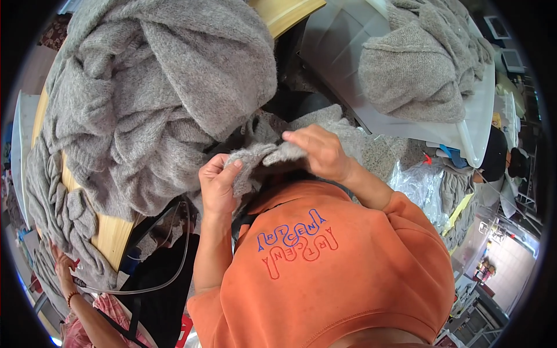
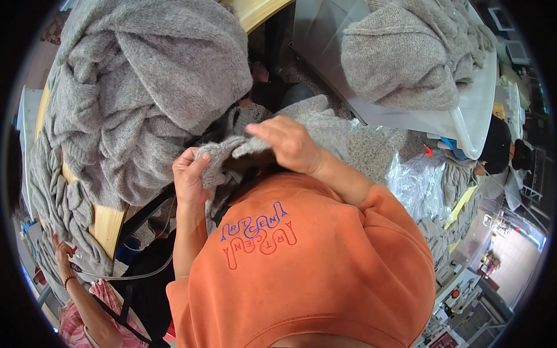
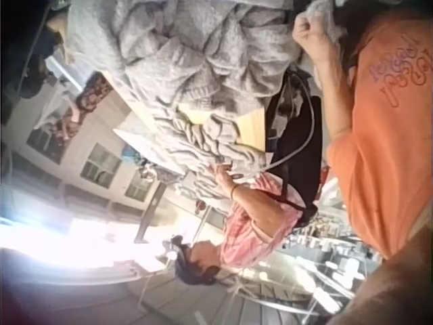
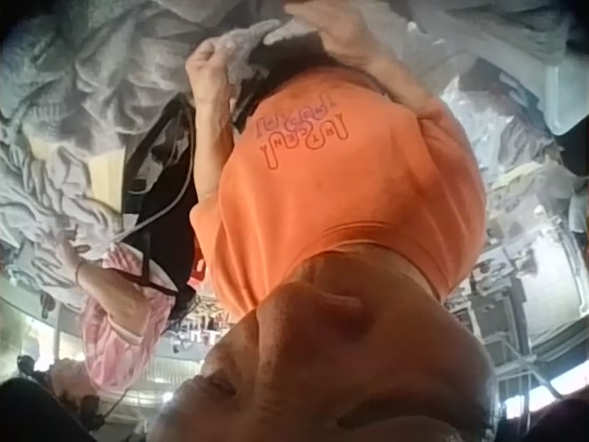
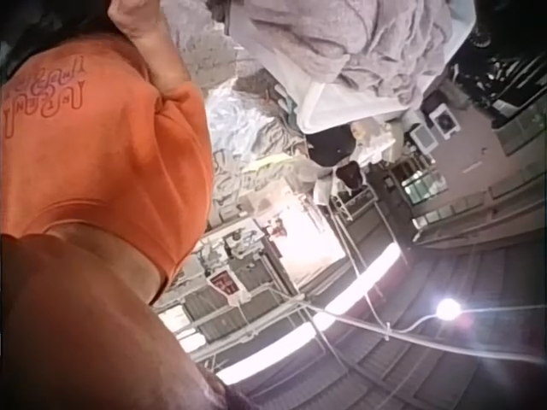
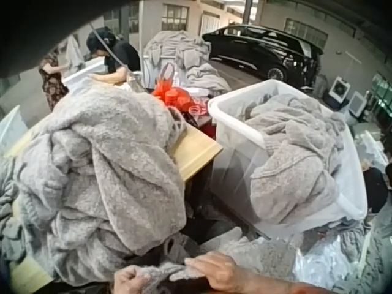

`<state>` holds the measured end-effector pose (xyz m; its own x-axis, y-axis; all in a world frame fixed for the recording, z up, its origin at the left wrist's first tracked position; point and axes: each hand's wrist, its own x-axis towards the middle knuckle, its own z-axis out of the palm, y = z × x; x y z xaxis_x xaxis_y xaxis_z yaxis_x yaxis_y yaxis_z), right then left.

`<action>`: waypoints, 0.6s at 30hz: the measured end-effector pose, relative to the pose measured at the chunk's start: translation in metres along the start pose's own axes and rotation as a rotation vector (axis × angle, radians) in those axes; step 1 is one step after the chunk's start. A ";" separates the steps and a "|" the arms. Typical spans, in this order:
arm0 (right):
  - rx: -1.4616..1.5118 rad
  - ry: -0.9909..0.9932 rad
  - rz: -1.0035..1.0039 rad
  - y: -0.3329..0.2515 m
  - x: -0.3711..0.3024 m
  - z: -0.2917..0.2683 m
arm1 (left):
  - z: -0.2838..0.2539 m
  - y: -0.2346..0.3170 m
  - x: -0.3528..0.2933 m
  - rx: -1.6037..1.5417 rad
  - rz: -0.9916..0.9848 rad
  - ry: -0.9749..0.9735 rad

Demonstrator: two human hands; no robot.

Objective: Inspecting grey blankets and picking off loose threads or debris by hand.

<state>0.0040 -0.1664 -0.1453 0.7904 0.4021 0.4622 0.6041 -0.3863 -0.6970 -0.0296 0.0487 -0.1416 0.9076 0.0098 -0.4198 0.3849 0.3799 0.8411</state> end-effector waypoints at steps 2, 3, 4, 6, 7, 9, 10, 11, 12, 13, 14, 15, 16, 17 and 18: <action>-0.041 -0.041 -0.236 -0.019 0.004 -0.001 | 0.008 -0.001 -0.001 0.044 -0.016 -0.015; 0.032 -0.070 -0.256 -0.023 -0.002 0.007 | 0.012 -0.001 -0.002 0.088 -0.030 -0.024; 0.105 -0.098 -0.278 -0.024 -0.004 0.016 | 0.019 0.004 -0.005 0.097 -0.097 -0.048; 0.095 -0.071 -0.364 -0.026 0.002 0.019 | 0.027 0.004 -0.005 0.094 -0.155 -0.071; 0.058 -0.086 -0.382 -0.026 0.004 0.018 | 0.026 0.002 -0.006 0.118 -0.171 -0.093; -0.009 -0.081 -0.388 -0.025 0.004 0.020 | 0.021 -0.001 -0.004 0.056 -0.196 -0.145; -0.009 -0.082 -0.387 -0.024 0.003 0.022 | 0.019 -0.002 -0.003 -0.003 -0.224 -0.208; -0.030 -0.073 -0.355 -0.023 0.001 0.024 | 0.018 -0.002 -0.005 -0.037 -0.230 -0.210; -0.052 -0.065 -0.323 -0.023 0.000 0.026 | 0.017 -0.003 -0.006 -0.037 -0.231 -0.211; -0.052 -0.066 -0.322 -0.022 0.000 0.027 | 0.015 -0.005 -0.007 -0.062 -0.235 -0.198; -0.030 -0.073 -0.321 -0.022 0.000 0.027 | 0.015 -0.006 -0.008 -0.087 -0.239 -0.185; -0.009 -0.081 -0.319 -0.022 0.000 0.027 | 0.015 -0.006 -0.008 -0.088 -0.240 -0.185; -0.009 -0.082 -0.318 -0.022 0.000 0.027 | 0.015 -0.006 -0.008 -0.099 -0.231 -0.176; -0.007 -0.101 -0.326 -0.022 0.001 0.028 | 0.015 -0.006 -0.008 -0.109 -0.222 -0.166; -0.003 -0.120 -0.334 -0.021 0.001 0.028 | 0.014 -0.008 -0.009 -0.110 -0.223 -0.166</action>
<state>-0.0112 -0.1348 -0.1453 0.5321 0.6009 0.5965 0.8275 -0.2200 -0.5165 -0.0380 0.0325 -0.1396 0.8213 -0.2328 -0.5208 0.5654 0.4536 0.6889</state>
